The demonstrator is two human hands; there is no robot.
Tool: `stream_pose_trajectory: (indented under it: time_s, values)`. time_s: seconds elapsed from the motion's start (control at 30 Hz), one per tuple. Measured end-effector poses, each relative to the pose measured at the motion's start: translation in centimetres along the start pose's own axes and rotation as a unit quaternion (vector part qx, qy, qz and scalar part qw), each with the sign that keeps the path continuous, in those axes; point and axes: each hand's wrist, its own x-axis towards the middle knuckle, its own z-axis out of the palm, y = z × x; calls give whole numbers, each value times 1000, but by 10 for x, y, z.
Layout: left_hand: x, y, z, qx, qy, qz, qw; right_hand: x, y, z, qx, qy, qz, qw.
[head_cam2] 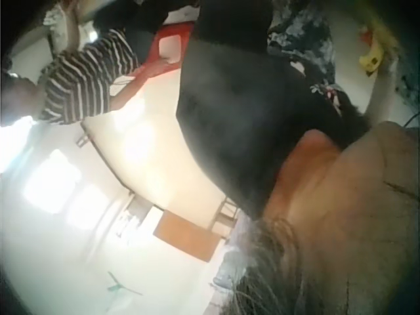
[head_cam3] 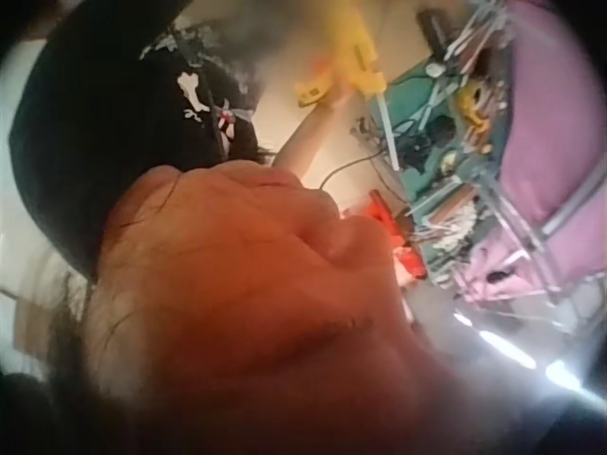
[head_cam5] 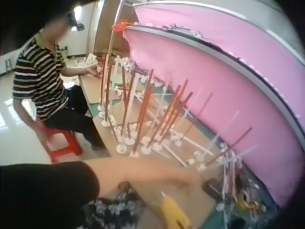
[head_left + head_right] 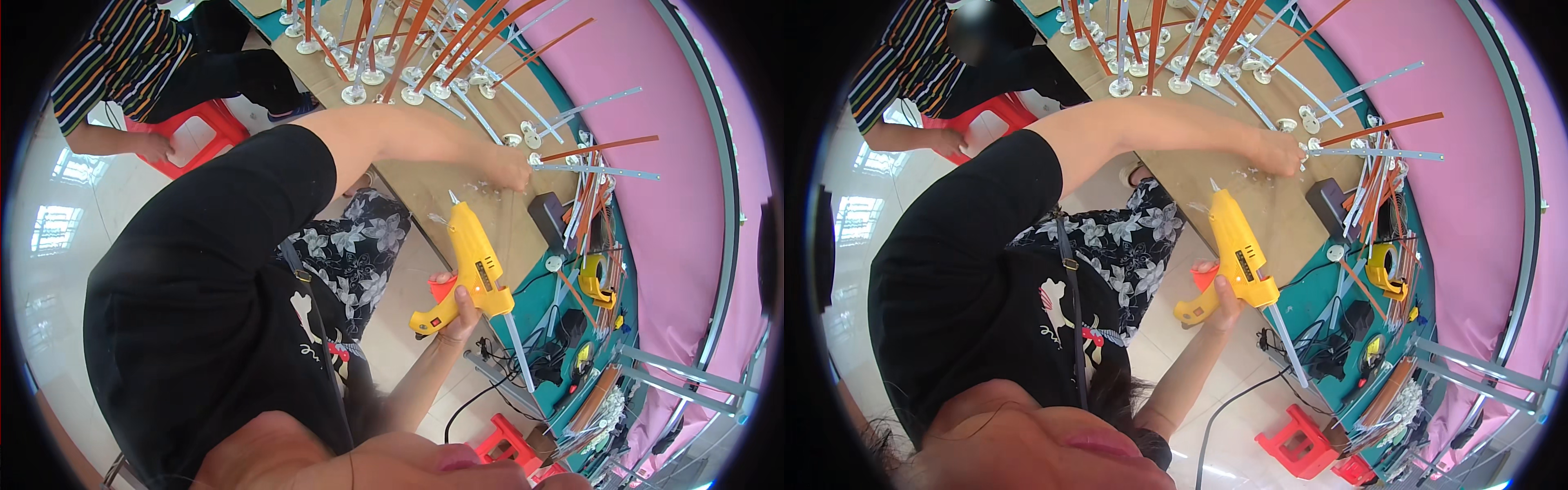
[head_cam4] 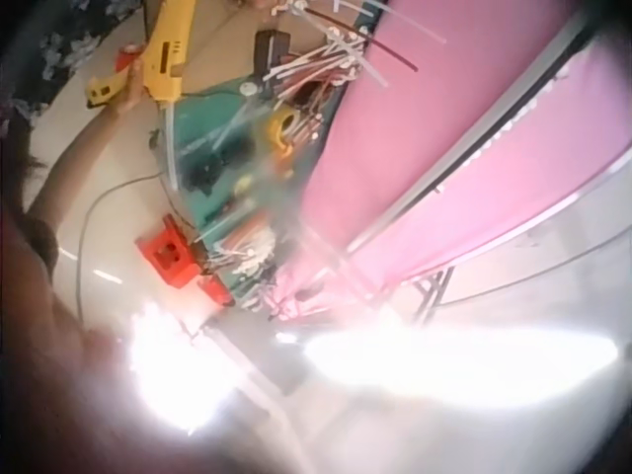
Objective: Using a hot glue gun to attach plastic rods to circular bases on a workbench.
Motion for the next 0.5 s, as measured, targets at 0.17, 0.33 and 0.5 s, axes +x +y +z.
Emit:
stream_pose_trajectory:
  time_s: [0.17,0.33,0.5]
  values:
    - [-3,-5,-32,-86,67,-104,989,-2,-2,2,-15,2,3,1000]
    - [-21,-12,-70,-275,184,-250,910,-6,-9,11,-50,7,-31,998]
    - [-60,-8,-82,-347,198,-318,860,-4,-11,16,-75,24,-83,993]
